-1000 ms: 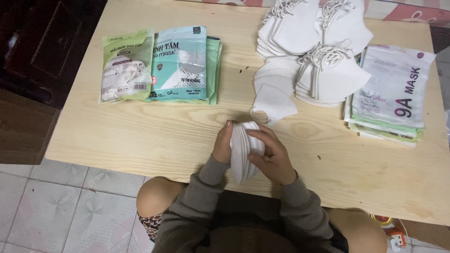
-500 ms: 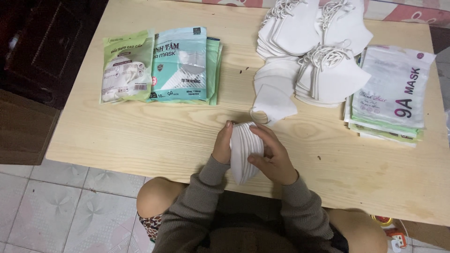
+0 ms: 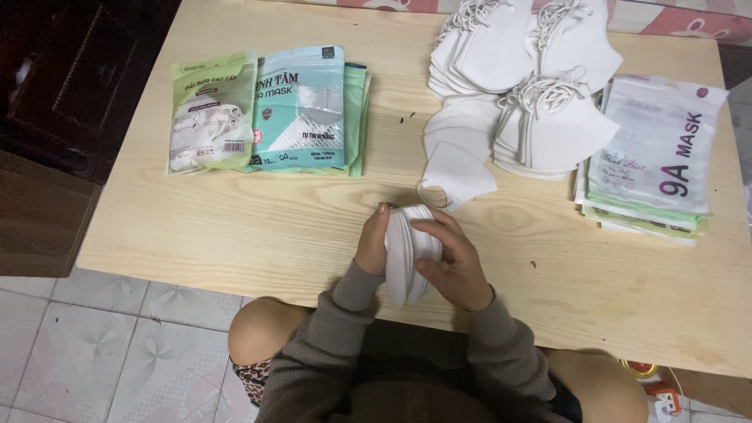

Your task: Preparing and packaging face masks by stretching ear loops and stacking them for bagging.

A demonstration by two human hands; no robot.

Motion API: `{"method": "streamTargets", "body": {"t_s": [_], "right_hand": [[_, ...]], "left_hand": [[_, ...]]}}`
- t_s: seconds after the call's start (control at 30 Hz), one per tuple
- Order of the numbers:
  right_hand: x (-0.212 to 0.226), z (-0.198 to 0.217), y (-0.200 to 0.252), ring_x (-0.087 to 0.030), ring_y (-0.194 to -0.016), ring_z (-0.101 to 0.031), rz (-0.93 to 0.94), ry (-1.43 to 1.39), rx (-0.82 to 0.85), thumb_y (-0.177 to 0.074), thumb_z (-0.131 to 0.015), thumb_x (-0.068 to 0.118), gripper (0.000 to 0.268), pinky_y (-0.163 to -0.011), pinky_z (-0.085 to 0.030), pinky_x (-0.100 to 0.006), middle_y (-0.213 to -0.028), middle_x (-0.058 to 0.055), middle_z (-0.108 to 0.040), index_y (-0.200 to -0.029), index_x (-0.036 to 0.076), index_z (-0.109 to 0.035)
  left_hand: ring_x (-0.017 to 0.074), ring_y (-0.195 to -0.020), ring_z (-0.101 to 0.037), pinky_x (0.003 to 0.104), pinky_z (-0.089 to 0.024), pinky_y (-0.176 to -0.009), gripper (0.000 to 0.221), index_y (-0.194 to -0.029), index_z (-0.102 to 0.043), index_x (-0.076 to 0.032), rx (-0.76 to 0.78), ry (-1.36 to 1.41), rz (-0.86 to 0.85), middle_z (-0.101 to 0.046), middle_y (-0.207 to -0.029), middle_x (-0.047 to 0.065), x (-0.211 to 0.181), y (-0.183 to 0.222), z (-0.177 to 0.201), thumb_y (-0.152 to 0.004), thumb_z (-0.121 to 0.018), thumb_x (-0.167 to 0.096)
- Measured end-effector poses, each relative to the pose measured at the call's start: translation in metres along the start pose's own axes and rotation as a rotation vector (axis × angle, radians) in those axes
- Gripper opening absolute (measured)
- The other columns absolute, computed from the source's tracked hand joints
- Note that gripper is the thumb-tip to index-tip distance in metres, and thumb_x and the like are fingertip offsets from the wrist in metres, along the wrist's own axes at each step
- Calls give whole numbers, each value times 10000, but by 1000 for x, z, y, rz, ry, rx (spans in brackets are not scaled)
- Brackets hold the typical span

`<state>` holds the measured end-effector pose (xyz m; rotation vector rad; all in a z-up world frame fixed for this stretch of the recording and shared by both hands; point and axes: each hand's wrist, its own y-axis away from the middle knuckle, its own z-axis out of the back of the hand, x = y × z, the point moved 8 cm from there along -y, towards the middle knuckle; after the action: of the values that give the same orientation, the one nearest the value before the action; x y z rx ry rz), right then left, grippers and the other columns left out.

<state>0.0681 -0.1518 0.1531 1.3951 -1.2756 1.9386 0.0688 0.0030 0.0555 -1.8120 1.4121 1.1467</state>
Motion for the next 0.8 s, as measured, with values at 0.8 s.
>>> {"method": "streamTargets", "body": {"t_s": [0.8], "right_hand": [[0,4,-2,-334,-1320,-551,-60,-42,-79,-839,-762,-30,620,-1094,-428,-519,-1419,-236,-549,-1416,-28,-535]], "left_hand": [[125,-838,-624,302,-511,-907,386,-959,-672,-143,-46,-18,35,-678,-850,15,45,-8,30,-1091,-482,-452]]}}
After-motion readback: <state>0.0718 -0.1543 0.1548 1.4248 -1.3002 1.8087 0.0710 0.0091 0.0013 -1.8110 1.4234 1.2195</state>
